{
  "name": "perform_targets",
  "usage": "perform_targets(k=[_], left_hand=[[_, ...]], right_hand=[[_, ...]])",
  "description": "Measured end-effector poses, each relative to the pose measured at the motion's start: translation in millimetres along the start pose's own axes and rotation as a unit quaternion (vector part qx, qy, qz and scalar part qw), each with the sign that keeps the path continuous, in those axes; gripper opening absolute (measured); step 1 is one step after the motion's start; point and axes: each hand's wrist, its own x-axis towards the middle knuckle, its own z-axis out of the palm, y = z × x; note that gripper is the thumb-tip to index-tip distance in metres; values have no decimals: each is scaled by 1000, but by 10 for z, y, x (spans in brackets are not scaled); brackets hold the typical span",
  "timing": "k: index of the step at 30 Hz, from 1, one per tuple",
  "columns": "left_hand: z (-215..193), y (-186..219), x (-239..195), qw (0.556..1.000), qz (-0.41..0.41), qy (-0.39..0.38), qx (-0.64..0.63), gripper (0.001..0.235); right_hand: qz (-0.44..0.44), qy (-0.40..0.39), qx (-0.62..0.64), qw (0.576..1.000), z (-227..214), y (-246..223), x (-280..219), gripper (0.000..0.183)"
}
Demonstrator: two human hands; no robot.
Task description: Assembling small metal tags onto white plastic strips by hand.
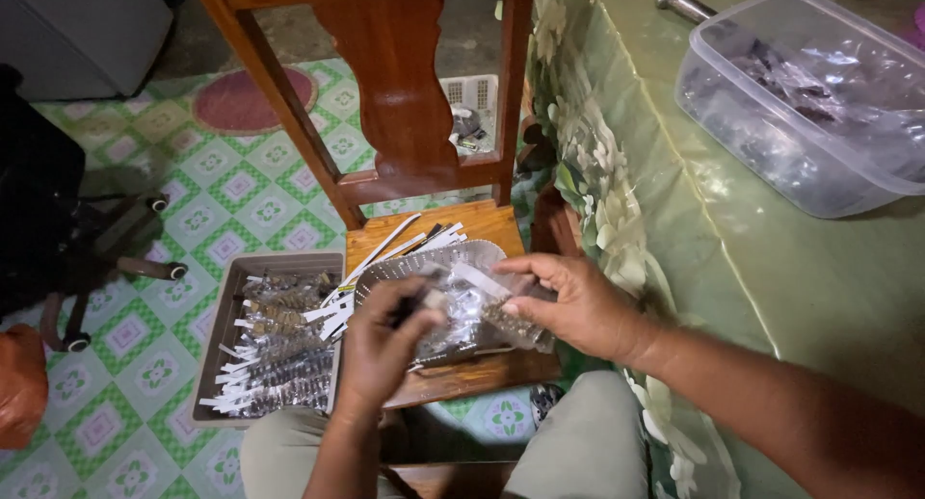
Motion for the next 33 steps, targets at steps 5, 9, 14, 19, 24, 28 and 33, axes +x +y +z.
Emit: perform_targets(k=[5, 9, 14, 19, 24, 28, 33], left_hand=[[-175, -793, 103, 961, -82, 237, -118, 25], [-259, -1366, -2, 922, -146, 347, -87, 27], [-517, -3063, -299, 902, -272, 297, 156, 32], [-502, -3576, -517, 848, -358, 178, 347, 44], [-444, -3369, -523, 849, -356, 153, 358, 33], [-466, -3221, -461, 847, -391, 156, 326, 42], [-601, -2653, -286, 897, -130, 409, 105, 35]], right_hand=[[-26, 34, 120, 992, 24, 59, 34, 43], [-13, 41, 137, 990, 31, 94, 46, 36], [1, 35, 127, 991, 11, 236, 105, 24], [5, 17, 112, 994, -14, 268, 109, 17], [-11, 9, 91, 996, -49, 252, 107, 12], [-6, 17, 81, 997, -44, 244, 115, 11], [-27, 13, 88, 996, -10, 275, 102, 17]])
